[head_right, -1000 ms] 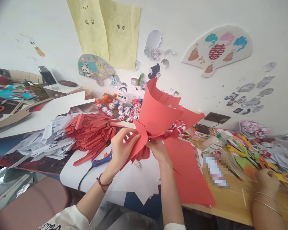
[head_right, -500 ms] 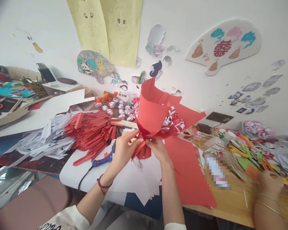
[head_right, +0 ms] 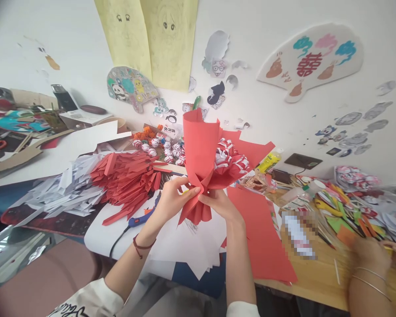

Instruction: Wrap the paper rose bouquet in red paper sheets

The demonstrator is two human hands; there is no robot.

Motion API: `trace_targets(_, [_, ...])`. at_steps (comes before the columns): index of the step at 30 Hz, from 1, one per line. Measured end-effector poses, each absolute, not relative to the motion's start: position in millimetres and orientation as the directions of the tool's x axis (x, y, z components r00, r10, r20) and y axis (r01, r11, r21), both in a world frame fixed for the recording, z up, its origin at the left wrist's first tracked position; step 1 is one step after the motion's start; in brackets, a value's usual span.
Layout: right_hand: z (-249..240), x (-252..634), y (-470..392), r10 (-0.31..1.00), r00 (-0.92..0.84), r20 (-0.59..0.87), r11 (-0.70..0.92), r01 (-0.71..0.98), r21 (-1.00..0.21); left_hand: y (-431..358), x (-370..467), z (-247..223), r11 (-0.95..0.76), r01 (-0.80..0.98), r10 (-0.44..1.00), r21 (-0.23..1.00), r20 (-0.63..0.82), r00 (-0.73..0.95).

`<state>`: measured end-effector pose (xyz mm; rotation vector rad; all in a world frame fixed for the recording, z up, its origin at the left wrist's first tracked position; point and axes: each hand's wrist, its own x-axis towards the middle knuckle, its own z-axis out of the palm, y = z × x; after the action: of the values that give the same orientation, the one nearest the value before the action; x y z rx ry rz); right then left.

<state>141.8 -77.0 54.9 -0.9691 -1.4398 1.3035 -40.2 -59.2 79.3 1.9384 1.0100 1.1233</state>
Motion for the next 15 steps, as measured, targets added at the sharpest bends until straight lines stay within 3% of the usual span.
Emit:
trace_targets(6, [67,138,-83,0.970,-0.226,0.094,0.092,-0.017,-0.996,-54,-47,81,-0.523,0.277,0.833,0.806,0.415,0.366])
trace_targets(15, [63,139,-86,0.978,-0.191,0.078,0.099,0.103,-0.990,-58,-38,76,-0.596,0.463,0.802,0.656,0.452,0.391])
